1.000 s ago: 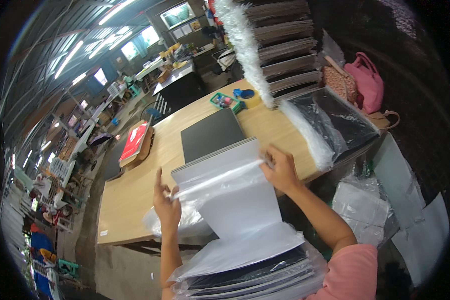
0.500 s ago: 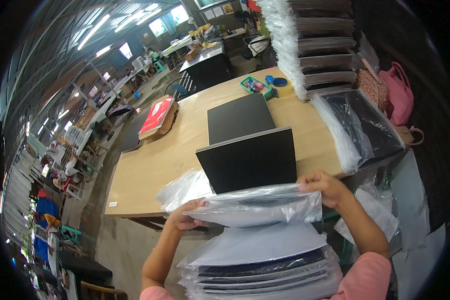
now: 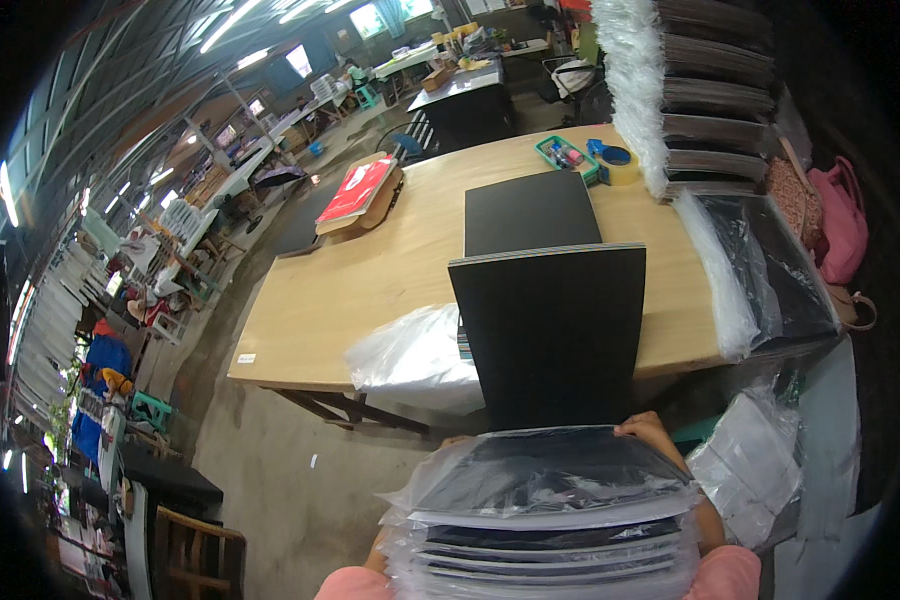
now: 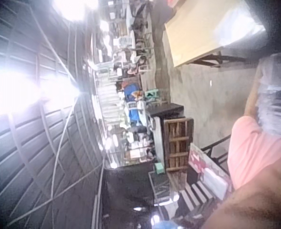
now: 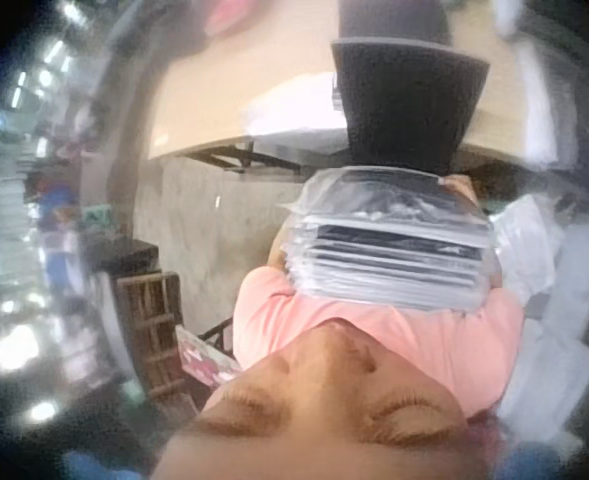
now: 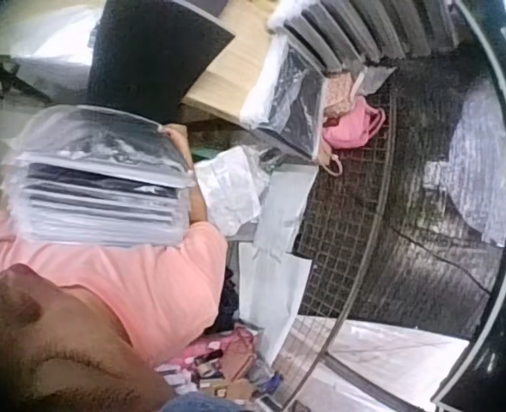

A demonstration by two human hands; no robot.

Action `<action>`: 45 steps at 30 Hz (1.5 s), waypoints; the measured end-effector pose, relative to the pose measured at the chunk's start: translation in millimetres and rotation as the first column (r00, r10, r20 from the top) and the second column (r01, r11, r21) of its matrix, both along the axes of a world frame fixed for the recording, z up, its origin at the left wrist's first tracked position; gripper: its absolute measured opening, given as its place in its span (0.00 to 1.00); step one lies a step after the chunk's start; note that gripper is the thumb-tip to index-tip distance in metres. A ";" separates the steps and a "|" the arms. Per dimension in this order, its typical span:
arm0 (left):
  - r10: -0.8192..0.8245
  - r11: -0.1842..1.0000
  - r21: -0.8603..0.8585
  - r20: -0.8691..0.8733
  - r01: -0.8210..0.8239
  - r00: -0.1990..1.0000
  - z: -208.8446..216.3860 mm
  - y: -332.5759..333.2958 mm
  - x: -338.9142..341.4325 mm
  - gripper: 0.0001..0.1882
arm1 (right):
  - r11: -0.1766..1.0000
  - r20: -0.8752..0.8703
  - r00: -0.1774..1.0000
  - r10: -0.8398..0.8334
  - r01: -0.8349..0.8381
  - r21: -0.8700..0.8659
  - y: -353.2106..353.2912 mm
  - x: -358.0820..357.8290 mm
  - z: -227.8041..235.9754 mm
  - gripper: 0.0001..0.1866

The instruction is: The person places black and white paper sheets into plastic bags by hand.

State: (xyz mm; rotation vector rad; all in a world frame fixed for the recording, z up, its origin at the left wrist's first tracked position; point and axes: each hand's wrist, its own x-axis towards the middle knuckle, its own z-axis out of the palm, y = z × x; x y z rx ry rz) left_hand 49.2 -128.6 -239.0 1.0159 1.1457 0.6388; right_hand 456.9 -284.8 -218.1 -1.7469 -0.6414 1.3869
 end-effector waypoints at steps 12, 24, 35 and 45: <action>0.436 0.365 0.891 -0.418 0.268 0.797 160.9 129.6 -100.2 0.18 | 0.413 0.737 0.223 0.638 -0.907 -0.083 58.9 -50.8 276.3 0.23; 0.321 0.467 0.831 0.158 -0.301 0.934 270.4 133.6 -32.4 0.06 | 0.304 0.703 0.613 0.361 -0.790 0.532 314.8 -259.0 266.7 0.15; 0.347 0.406 0.850 0.197 -0.336 0.917 257.8 138.6 -33.8 0.24 | 0.402 0.585 0.810 -0.048 -0.521 0.753 300.7 -266.2 276.5 0.03; 0.278 0.144 0.981 0.085 -0.129 0.957 277.5 139.5 -12.5 0.07 | 0.113 0.517 0.812 -0.272 -0.506 0.855 299.8 -254.8 268.4 0.02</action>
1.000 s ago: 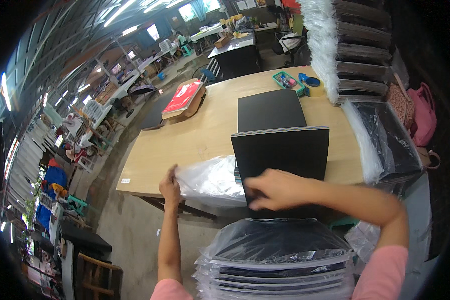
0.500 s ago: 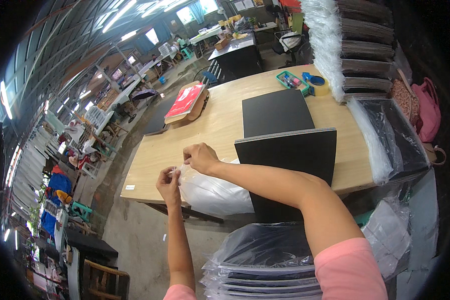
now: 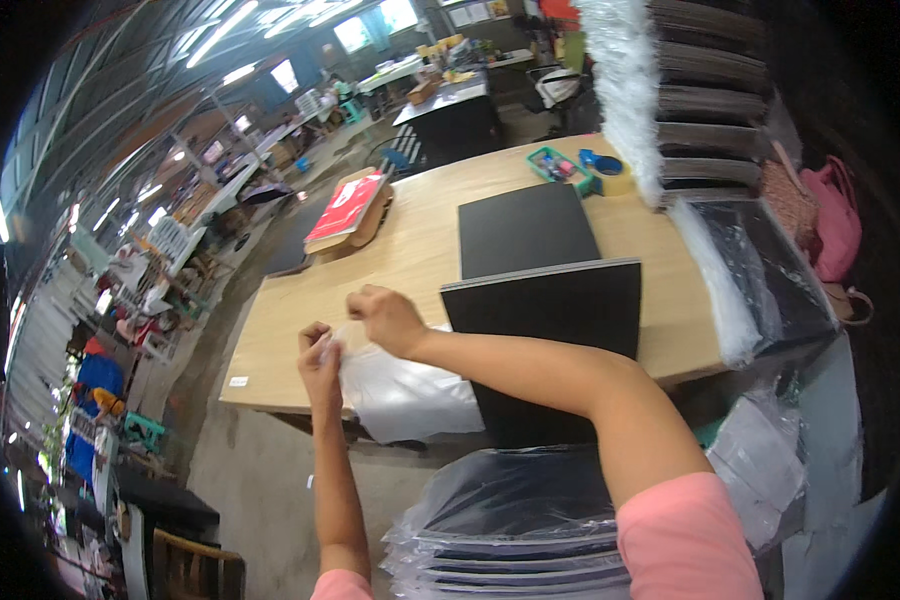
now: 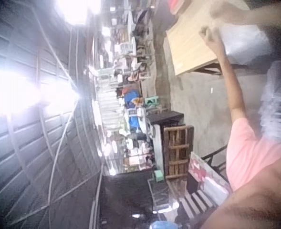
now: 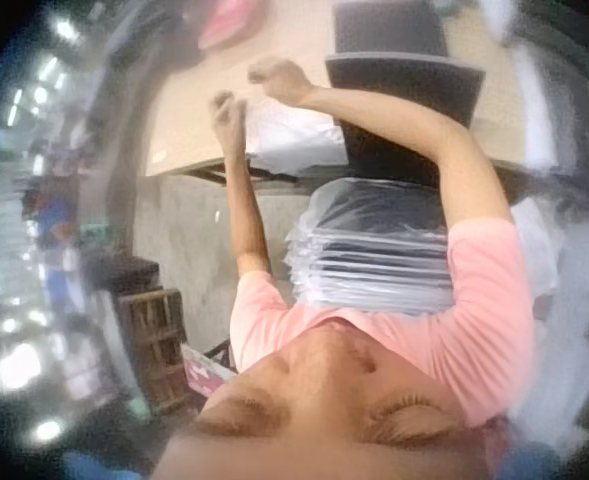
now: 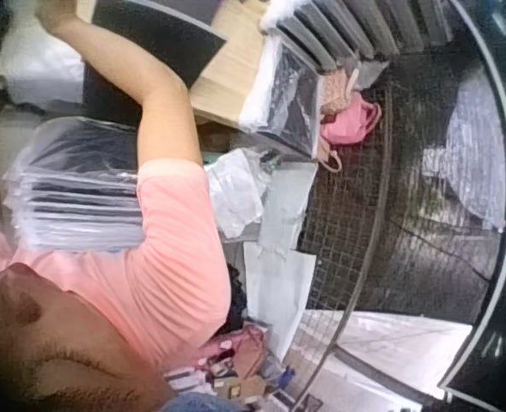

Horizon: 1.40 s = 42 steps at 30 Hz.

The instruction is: The person places black and white paper sheets into plastic bags by hand.

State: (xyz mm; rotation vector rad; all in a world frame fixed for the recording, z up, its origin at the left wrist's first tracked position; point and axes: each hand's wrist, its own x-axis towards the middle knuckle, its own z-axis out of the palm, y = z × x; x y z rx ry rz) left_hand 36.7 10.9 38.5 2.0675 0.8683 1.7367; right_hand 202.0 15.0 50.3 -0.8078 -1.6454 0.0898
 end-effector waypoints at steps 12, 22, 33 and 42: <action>-0.954 -0.160 -0.642 0.296 0.750 0.050 24.5 -128.3 -10.9 0.26 | -0.487 -0.515 -0.027 0.857 -0.375 -0.789 -192.2 114.9 34.4 0.16; -0.692 0.146 -0.239 0.668 0.960 0.272 25.2 -133.8 8.4 0.26 | -0.420 -0.498 -0.161 0.852 -0.777 -0.468 -222.3 170.0 39.6 0.15; -0.813 -0.283 -0.286 0.579 0.916 -0.070 24.8 -133.4 59.0 0.21 | -0.746 -0.850 -0.322 0.417 -0.655 -0.117 -244.1 186.0 -4.5 0.40; -0.573 0.594 -0.582 0.180 0.556 0.800 12.7 -94.7 81.1 0.31 | 0.727 -0.903 0.428 0.032 -0.630 -0.273 -283.5 262.2 -26.0 0.07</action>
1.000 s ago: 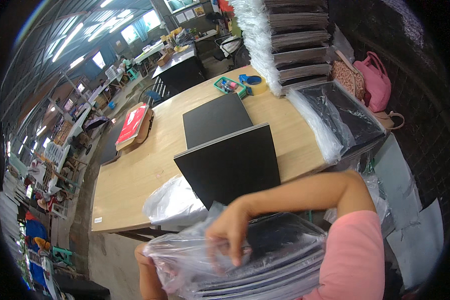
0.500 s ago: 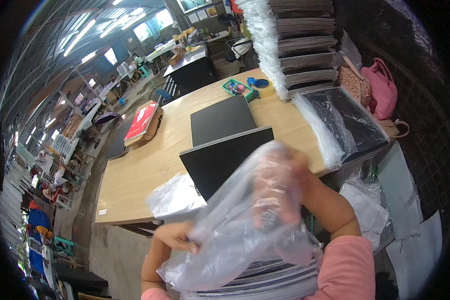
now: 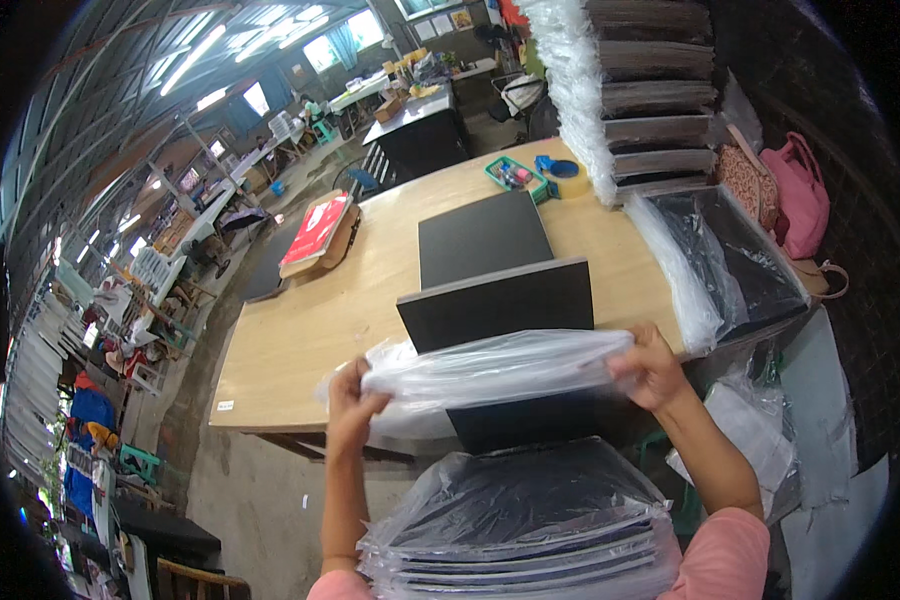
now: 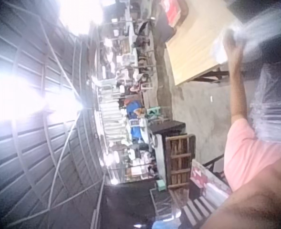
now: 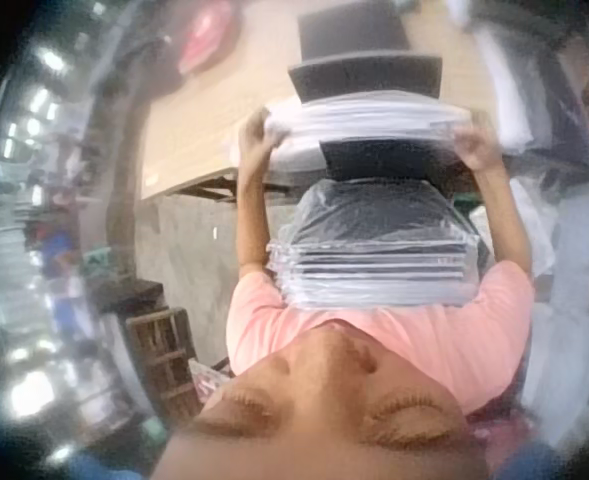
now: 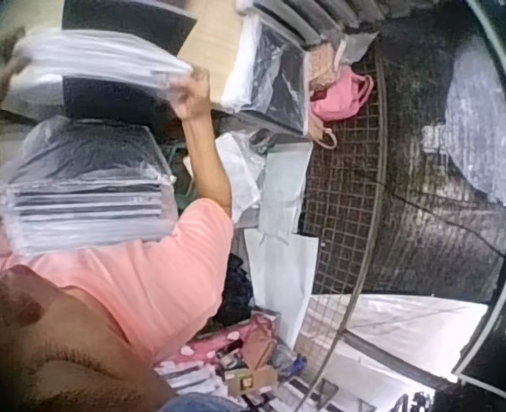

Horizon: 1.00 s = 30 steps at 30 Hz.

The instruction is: The person places black and white paper sheets into plastic bags by hand.

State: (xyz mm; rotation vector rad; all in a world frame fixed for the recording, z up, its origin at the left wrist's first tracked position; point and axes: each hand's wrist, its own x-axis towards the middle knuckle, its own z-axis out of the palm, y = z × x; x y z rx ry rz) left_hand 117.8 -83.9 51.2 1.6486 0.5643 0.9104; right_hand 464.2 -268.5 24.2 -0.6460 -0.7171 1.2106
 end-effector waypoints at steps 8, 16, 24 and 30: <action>0.765 0.352 0.932 -0.233 -0.087 0.601 22.3 -2.9 42.3 0.43 | 0.560 0.699 -0.109 -0.707 0.516 0.648 63.9 -4.5 22.9 0.14; -0.263 0.959 -0.167 -0.211 0.231 0.941 32.1 0.4 -15.9 0.13 | 0.957 0.799 0.592 -0.101 0.277 -0.084 12.0 -11.1 58.4 0.05; -0.284 0.246 -0.945 0.145 0.218 0.948 -125.0 12.2 -57.4 0.06 | 0.905 0.149 0.974 0.170 -0.094 -0.414 -23.6 -0.1 -71.2 0.11; -0.127 0.246 -0.969 -0.003 0.029 0.992 -257.0 -34.6 -62.2 0.05 | 0.837 0.505 0.770 0.391 -0.069 -0.543 -34.6 -0.2 -181.2 0.06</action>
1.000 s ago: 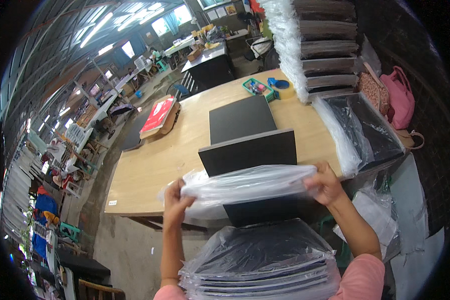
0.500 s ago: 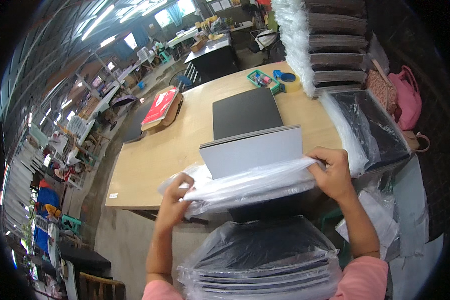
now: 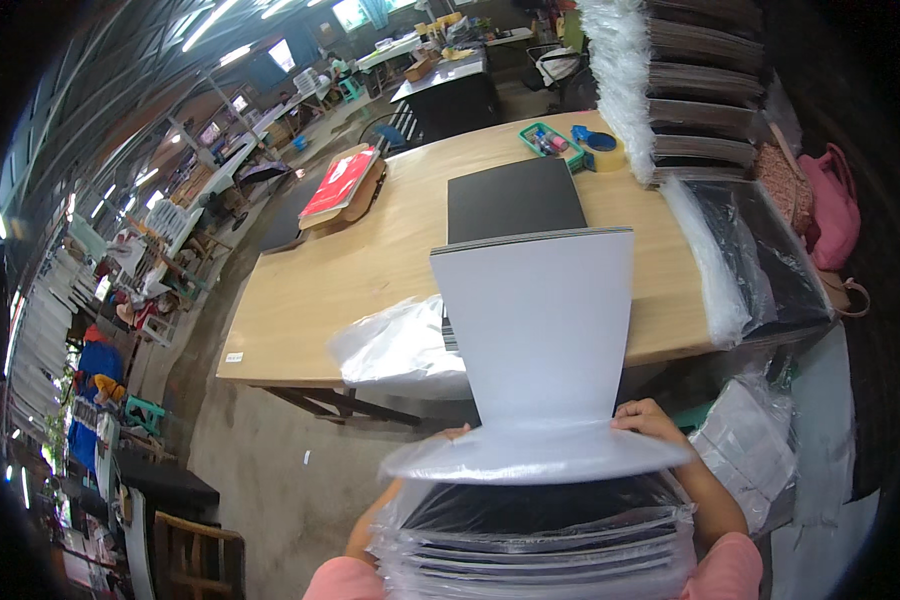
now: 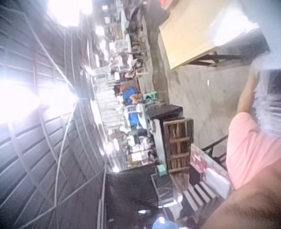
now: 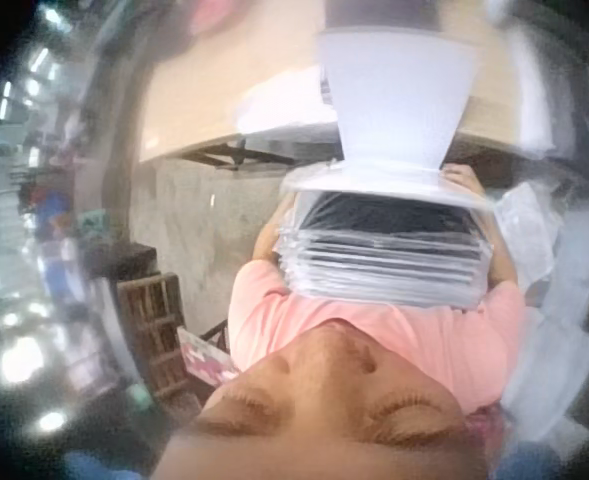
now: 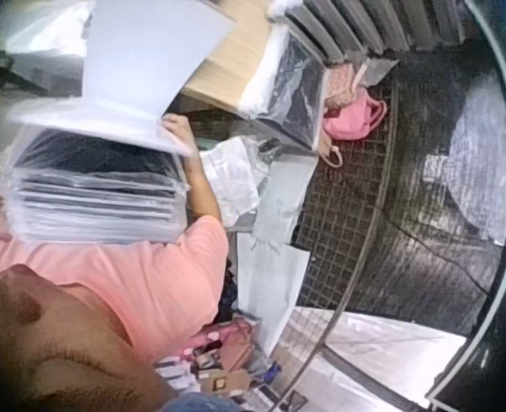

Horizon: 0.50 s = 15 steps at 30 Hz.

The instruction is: The person places black and white paper sheets into plastic bags by hand.

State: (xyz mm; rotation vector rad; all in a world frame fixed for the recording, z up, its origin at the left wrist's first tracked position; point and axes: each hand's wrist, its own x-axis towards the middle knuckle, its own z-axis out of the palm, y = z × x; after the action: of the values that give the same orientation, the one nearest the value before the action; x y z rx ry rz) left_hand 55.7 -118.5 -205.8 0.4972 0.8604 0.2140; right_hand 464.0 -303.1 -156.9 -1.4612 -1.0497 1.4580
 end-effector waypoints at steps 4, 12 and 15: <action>0.117 0.990 0.095 -0.206 -0.099 0.971 -10.0 -6.6 -6.4 0.08 | 0.942 -0.027 0.963 -0.268 0.256 -0.215 8.7 -7.9 -38.2 0.08; 0.852 -0.378 0.877 0.204 0.298 0.481 86.6 44.6 -39.1 0.16 | 0.961 0.333 0.908 -0.254 0.276 -0.021 -8.5 14.2 -103.0 0.15; 0.810 -0.386 0.837 0.106 0.387 0.577 123.3 86.3 -54.3 0.21 | 0.999 0.586 0.810 0.016 -0.031 0.014 9.9 19.8 -24.1 0.17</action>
State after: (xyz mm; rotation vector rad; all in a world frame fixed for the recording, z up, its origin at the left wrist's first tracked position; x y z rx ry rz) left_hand 1.4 -32.2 -82.5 2.2817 1.5199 1.6036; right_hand 483.8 -293.2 -181.0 -1.9508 -1.4467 1.0077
